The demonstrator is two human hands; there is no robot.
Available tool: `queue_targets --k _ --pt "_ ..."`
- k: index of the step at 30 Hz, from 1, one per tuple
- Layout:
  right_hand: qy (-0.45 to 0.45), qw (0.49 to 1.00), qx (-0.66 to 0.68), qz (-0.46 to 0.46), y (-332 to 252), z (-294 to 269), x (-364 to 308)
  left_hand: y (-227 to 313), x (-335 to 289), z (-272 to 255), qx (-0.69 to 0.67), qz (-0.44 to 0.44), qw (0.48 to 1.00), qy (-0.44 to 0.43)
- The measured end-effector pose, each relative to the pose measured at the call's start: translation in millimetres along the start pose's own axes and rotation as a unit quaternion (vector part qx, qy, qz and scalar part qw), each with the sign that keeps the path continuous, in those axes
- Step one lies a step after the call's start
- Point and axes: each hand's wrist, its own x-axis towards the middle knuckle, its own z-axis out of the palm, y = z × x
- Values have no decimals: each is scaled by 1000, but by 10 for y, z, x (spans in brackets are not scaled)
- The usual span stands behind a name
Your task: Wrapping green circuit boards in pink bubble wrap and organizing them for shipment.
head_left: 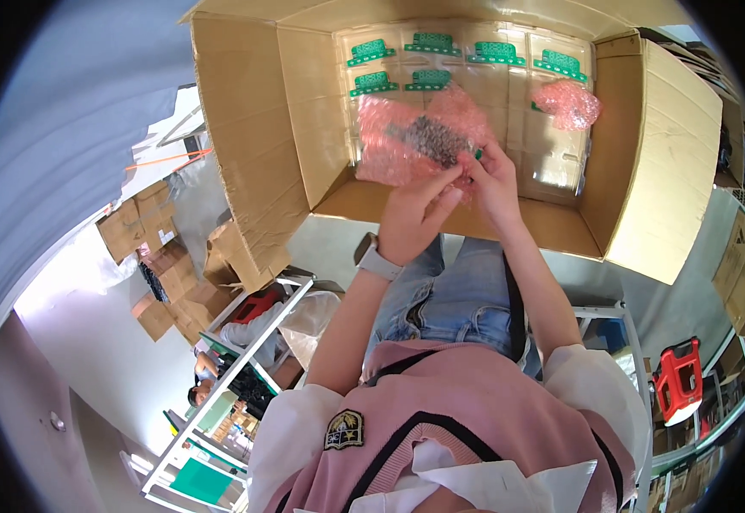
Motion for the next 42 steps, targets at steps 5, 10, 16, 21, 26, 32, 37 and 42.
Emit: queue_targets --k 5,10,16,21,26,32,37,42 --pt "-189 949 -249 -31 -250 -103 -97 487 417 -310 317 193 914 162" --pt "-253 905 -322 -116 -374 -114 -84 212 691 -483 172 98 972 -127" --pt "-297 858 -413 -63 -456 -90 -164 322 503 -234 -7 26 995 -95" --pt "-261 811 -464 -243 -216 -175 -135 338 335 -169 238 241 938 -71" --pt "-385 705 -560 -203 -384 -100 -214 330 25 -107 79 157 984 38" --pt "-290 532 -775 -178 -521 13 -446 312 -202 -178 78 132 982 106" --pt "-274 573 -678 -370 -744 113 -575 203 -276 -205 9 140 971 192" --pt "-252 498 -692 -457 -369 -118 -348 95 -245 -25 9 136 968 209"
